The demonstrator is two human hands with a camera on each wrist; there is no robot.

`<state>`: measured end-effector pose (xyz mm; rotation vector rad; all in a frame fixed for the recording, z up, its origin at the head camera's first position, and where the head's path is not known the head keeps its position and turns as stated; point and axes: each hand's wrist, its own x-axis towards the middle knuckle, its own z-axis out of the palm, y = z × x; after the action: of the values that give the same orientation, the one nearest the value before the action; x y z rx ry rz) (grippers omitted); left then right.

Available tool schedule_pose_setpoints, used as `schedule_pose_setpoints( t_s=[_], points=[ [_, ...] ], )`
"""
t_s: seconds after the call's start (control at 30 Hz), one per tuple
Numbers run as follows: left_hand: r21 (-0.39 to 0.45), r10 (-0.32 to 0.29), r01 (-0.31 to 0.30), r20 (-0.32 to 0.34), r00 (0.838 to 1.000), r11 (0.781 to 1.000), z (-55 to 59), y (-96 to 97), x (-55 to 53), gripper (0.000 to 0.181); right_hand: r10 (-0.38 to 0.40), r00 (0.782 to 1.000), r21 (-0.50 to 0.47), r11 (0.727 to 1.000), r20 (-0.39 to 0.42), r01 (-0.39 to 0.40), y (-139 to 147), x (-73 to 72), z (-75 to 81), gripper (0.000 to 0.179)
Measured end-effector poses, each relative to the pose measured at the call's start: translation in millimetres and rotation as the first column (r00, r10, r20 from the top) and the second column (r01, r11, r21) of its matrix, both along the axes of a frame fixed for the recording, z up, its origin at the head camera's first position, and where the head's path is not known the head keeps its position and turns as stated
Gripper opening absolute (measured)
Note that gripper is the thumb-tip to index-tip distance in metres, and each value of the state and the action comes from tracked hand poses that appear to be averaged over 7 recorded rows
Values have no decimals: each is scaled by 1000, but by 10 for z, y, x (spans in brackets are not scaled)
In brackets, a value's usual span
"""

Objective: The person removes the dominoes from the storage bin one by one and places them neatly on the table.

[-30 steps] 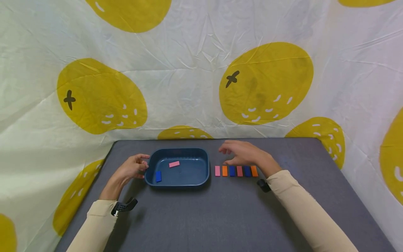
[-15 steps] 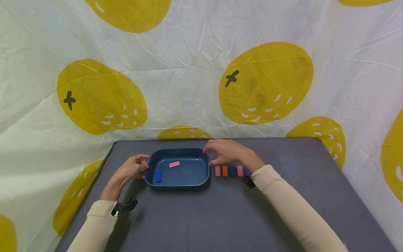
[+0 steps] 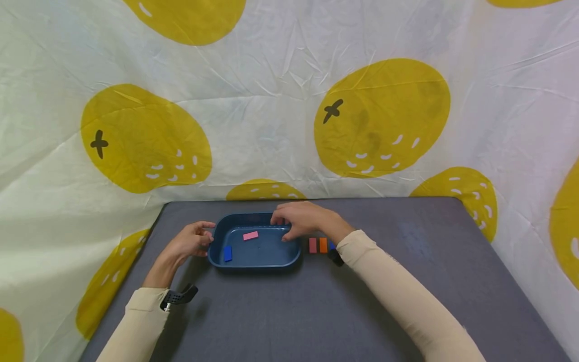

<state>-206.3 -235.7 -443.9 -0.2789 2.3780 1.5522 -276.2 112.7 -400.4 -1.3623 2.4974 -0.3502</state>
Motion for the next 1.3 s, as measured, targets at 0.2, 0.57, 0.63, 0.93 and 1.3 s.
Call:
schedule_pose_setpoints(
  t_s=[0.2,0.57,0.63,0.93,1.3],
  points=[
    [7,-12,12,-14,1000,1000,-23,-15,10,44,22,1000,29,999,9,-22,-185,-41,1,50],
    [5,-8,8,-15,1000,1000,-32,-21,-3,46,83,996,27,996,30,-83,-503,-88,7,49],
    [8,-7,7,-13,1000,1000,-29,-17,1,46,95,995,28,995,38,-96,-556,-99,-13,49],
    [17,-6,6,-13,1000,1000,-14,-18,4,45,151,988,59,987,22,-152,-807,-133,-51,51],
    [16,-9,9,1,1000,1000,1,-6,7,46,201,979,98,974,31,-203,-1129,-193,-148,51]
  ],
)
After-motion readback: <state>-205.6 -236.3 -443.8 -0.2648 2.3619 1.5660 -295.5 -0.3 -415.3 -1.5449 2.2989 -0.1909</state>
